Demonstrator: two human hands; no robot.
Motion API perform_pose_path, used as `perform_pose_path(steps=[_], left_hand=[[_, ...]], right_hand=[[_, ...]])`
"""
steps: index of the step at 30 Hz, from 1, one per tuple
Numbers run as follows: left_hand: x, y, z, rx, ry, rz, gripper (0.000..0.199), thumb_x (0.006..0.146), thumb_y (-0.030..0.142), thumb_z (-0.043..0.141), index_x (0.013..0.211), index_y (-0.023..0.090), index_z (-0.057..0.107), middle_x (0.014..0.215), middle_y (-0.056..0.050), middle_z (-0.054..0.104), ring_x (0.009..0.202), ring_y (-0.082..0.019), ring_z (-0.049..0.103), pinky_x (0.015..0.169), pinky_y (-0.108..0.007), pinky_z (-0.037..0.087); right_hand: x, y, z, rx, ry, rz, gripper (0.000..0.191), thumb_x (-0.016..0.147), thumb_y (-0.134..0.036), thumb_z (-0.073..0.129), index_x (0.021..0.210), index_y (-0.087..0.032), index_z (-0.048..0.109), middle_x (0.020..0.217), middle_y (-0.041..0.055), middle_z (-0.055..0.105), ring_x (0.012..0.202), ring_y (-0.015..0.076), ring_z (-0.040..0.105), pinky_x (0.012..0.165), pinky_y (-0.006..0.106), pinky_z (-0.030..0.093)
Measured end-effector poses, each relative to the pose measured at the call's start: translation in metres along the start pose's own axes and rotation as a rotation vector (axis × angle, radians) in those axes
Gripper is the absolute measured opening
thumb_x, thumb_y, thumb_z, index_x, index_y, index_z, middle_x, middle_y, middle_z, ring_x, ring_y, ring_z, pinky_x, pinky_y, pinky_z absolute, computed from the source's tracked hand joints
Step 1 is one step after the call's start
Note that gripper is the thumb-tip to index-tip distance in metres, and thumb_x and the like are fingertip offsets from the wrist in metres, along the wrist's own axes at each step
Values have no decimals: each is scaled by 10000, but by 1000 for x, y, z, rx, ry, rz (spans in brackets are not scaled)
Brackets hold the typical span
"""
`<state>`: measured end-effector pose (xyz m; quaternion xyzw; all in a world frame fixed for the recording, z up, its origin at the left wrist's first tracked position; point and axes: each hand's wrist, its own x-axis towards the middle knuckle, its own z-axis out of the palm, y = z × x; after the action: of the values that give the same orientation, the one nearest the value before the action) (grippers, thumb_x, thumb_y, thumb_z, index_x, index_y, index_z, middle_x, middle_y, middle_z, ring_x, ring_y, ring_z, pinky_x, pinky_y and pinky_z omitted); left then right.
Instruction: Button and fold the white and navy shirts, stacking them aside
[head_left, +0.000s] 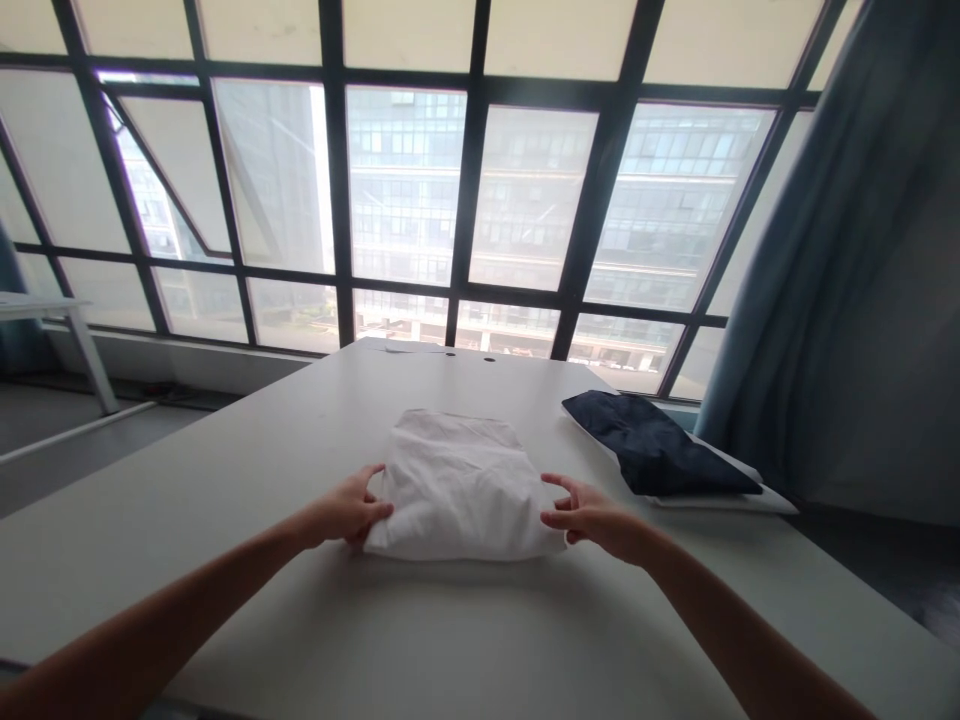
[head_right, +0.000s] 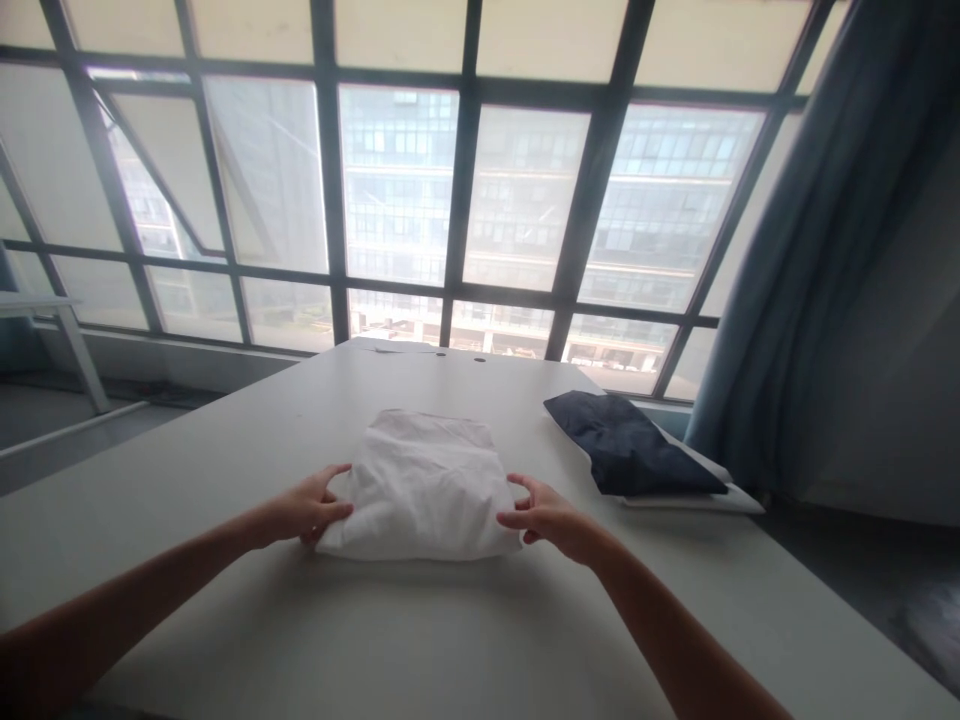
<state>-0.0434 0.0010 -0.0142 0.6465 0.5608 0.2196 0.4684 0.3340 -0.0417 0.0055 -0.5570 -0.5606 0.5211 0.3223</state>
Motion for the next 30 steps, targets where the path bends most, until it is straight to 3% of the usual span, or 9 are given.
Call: perform_pose_path(steps=[2, 6, 9, 14, 17, 23, 26, 28, 30], left_hand=[[11, -1, 3, 1, 94, 65, 928, 765, 366, 672, 1515, 106, 191, 613, 53, 568, 439, -114, 489, 396, -203, 378], [36, 10, 4, 41, 287, 226, 756, 792, 382, 626, 1442, 109, 354, 557, 73, 515, 437, -103, 465, 436, -201, 373], [43, 16, 3, 11, 299, 185, 745, 776, 466, 637, 1384, 94, 419, 572, 58, 522, 470, -113, 477, 444, -207, 369], [34, 9, -2, -50, 130, 147, 911, 648, 565, 734, 1369, 115, 405, 629, 53, 552, 480, -89, 419, 428, -196, 292], [30, 5, -3, -79, 95, 133, 908, 605, 593, 740, 1329, 137, 439, 684, 39, 572, 477, -80, 392, 420, -200, 261], [31, 1, 3, 144, 144, 153, 623, 698, 493, 669, 1201, 147, 547, 630, 33, 600, 523, -136, 509, 515, -233, 363], [25, 4, 4, 393, 194, 200, 415, 758, 405, 625, 1097, 166, 638, 599, 24, 593, 613, -184, 584, 602, -256, 415], [21, 11, 8, 548, 260, 245, 319, 784, 356, 616, 1049, 190, 684, 723, -28, 663, 761, -228, 633, 703, -289, 456], [20, 22, 16, 662, 304, 374, 285, 842, 342, 581, 1058, 203, 705, 973, -94, 710, 979, -271, 628, 858, -343, 461]], right_hand=[[7, 4, 4, 6, -6, -39, 994, 651, -299, 796, 1476, -116, 275, 837, 44, 682, 735, 177, 637, 660, 270, 497], [36, 12, 11, -187, 354, -202, 775, 731, -231, 678, 1433, -143, 360, 773, 1, 651, 704, 161, 621, 648, 255, 474], [48, 16, 12, -240, 507, -273, 647, 789, -283, 608, 1387, -135, 411, 792, 9, 641, 697, 158, 603, 651, 261, 469], [38, 18, 5, -12, 383, -212, 765, 721, -312, 687, 1395, -121, 378, 837, 20, 627, 687, 150, 585, 623, 260, 466], [34, 18, 4, -28, 399, -179, 727, 708, -268, 695, 1369, -133, 424, 839, 15, 603, 644, 131, 557, 602, 255, 462], [28, 21, 13, -528, 388, -166, 568, 769, -166, 605, 1330, -172, 515, 874, 30, 627, 731, 154, 592, 713, 256, 460], [19, 16, 19, -772, 368, -111, 668, 760, -133, 600, 1411, -131, 451, 1114, 129, 636, 971, 228, 615, 867, 308, 448], [15, 8, 26, -963, 414, -102, 719, 742, -101, 591, 1441, -103, 421, 1283, 190, 564, 1135, 291, 558, 955, 366, 414], [17, -2, 37, -1121, 459, -207, 697, 758, -74, 545, 1444, -105, 427, 1367, 200, 513, 1227, 313, 499, 1023, 403, 364]])
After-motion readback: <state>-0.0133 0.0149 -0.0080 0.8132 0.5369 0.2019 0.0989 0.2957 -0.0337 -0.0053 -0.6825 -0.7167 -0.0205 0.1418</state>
